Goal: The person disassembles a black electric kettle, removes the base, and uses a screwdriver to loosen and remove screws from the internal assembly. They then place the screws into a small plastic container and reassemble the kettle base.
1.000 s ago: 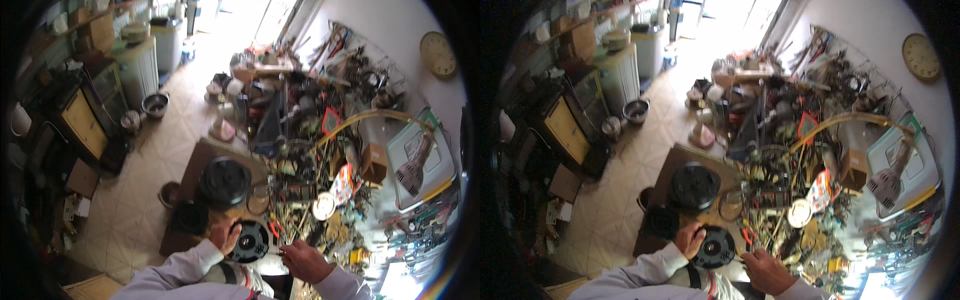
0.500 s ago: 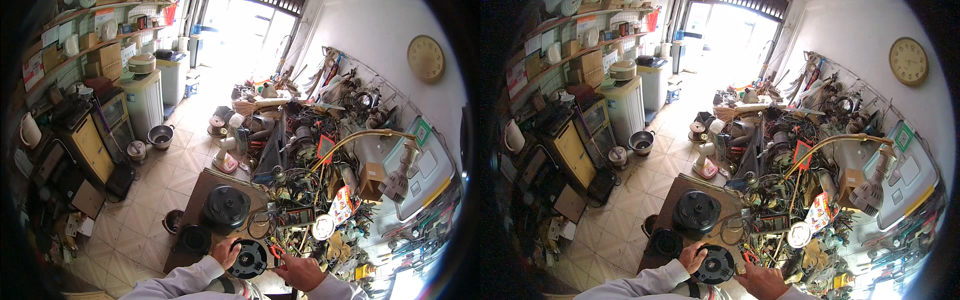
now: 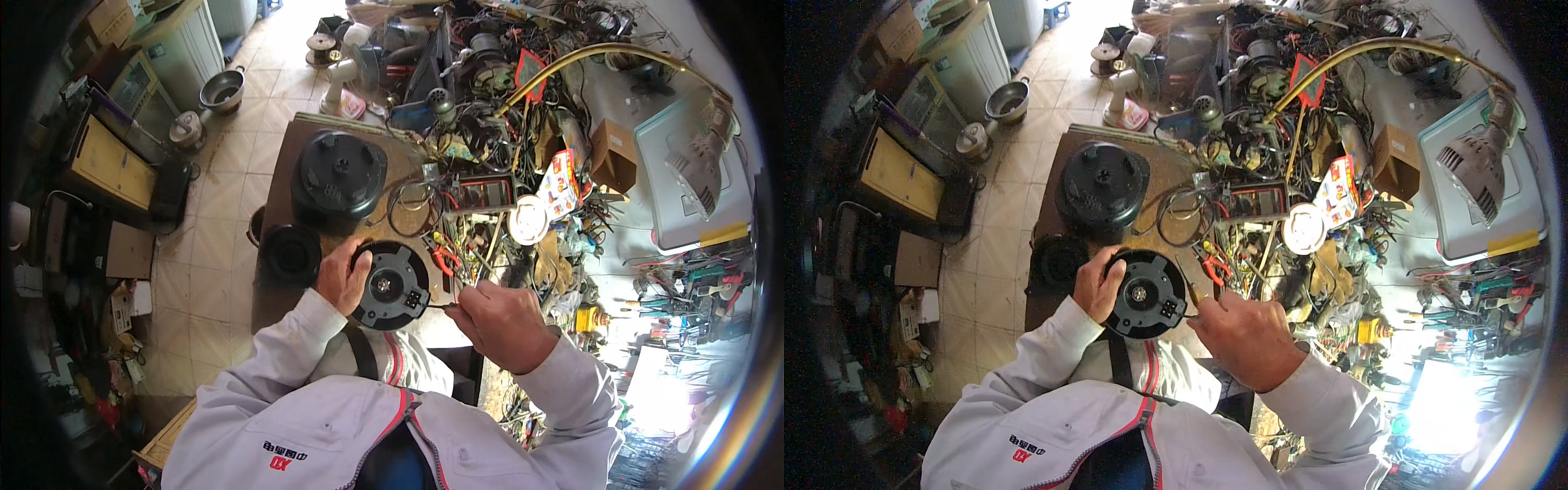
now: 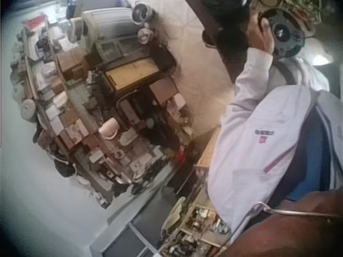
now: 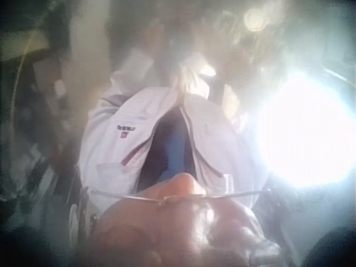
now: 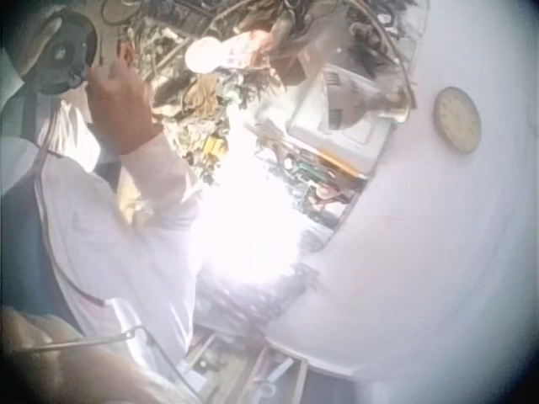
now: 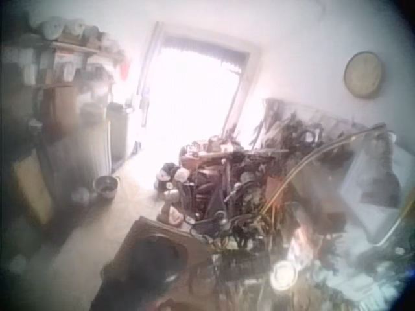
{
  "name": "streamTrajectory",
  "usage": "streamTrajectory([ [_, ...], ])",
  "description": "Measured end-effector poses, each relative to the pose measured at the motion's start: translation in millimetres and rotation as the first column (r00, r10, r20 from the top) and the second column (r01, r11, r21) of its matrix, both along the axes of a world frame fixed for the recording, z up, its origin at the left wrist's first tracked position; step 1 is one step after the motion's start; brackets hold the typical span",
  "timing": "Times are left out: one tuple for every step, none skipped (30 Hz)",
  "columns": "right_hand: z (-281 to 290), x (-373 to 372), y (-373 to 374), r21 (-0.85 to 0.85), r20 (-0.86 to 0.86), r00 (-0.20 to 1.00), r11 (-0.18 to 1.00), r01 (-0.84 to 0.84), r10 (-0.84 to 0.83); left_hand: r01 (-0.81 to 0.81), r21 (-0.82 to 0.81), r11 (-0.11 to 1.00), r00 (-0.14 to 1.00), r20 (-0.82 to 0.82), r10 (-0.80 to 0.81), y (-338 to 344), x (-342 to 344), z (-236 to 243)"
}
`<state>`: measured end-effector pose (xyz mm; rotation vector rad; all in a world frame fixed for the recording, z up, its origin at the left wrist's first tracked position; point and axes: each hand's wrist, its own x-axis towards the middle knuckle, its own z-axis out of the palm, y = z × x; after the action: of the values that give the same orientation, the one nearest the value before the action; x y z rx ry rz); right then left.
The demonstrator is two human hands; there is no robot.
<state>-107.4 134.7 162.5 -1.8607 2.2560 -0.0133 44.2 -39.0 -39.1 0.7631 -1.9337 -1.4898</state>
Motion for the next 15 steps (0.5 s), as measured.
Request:
streamTrajectory([
  [0.4,-2.3,-0.7,-0.037,0.041,0.997,0.997,-0.065,0.066,-0.004,0.010,1.000,1.000,-0.004,0.004,0.6,-0.7,-0.9],
  [-3.5,-3.2,-2.4,-0.130,0.151,0.983,0.988,-0.083,0.103,-0.002,-0.019,1.000,1.000,0.004,0.002,-0.2,-0.1,-4.4],
  [-8.0,-4.0,-4.9,-0.227,0.251,0.957,0.970,-0.088,0.145,-0.003,-0.013,1.000,1.000,-0.005,0.003,-0.6,-0.7,-6.3],
  [-8.1,-3.5,-4.7,-0.233,0.288,0.951,0.971,-0.049,0.117,-0.004,-0.006,1.000,1.000,-0.014,0.004,-0.2,-1.0,-7.9],
  [-8.4,-2.9,-4.4,-0.239,0.325,0.942,0.971,-0.009,0.088,-0.005,0.001,1.000,1.000,-0.023,0.005,0.4,-1.3,-9.1],
  [-2.5,-0.9,-4.5,-0.161,0.298,0.954,0.985,0.061,-0.010,-0.010,-0.021,1.000,1.000,-0.014,0.009,-0.7,-0.5,-6.6],
  [1.0,0.5,-4.2,-0.085,0.263,0.959,0.987,0.134,-0.107,-0.011,-0.010,1.000,1.000,-0.004,0.011,-0.9,0.1,-4.0],
  [1.0,0.4,-2.5,-0.027,0.181,0.970,0.986,0.167,-0.160,-0.012,0.002,1.000,1.000,0.007,0.012,-0.7,0.7,-1.5],
  [1.4,-1.0,-1.1,-0.028,0.156,0.984,0.996,0.088,-0.083,-0.010,0.013,1.000,1.000,0.013,0.010,-1.1,-0.1,-0.2],
  [2.0,-2.7,0.6,-0.025,0.131,0.991,1.000,0.009,-0.006,-0.011,0.011,1.000,1.000,0.006,0.011,-0.9,-1.3,-3.0],
  [2.6,-3.9,1.8,-0.021,0.107,0.992,0.997,-0.070,0.071,-0.005,0.006,1.000,1.000,0.005,0.005,-0.9,-2.0,-5.1],
  [6.6,-6.3,-1.6,-0.087,0.140,0.977,0.985,-0.151,0.163,-0.003,-0.004,1.000,1.000,0.005,0.003,-1.5,-2.3,-7.1],
  [5.7,-5.1,-1.5,-0.120,0.206,0.970,0.987,-0.104,0.128,0.002,-0.013,1.000,1.000,0.004,-0.002,-1.4,-2.4,-8.8],
  [4.5,-2.8,-1.3,-0.148,0.272,0.958,0.987,-0.054,0.093,0.003,-0.009,1.000,1.000,0.001,-0.003,-0.6,-2.5,-10.4],
  [3.6,-1.5,-2.5,-0.173,0.339,0.938,0.985,-0.008,0.067,-0.002,-0.005,1.000,1.000,-0.002,0.002,-0.7,-1.6,-11.8],
])
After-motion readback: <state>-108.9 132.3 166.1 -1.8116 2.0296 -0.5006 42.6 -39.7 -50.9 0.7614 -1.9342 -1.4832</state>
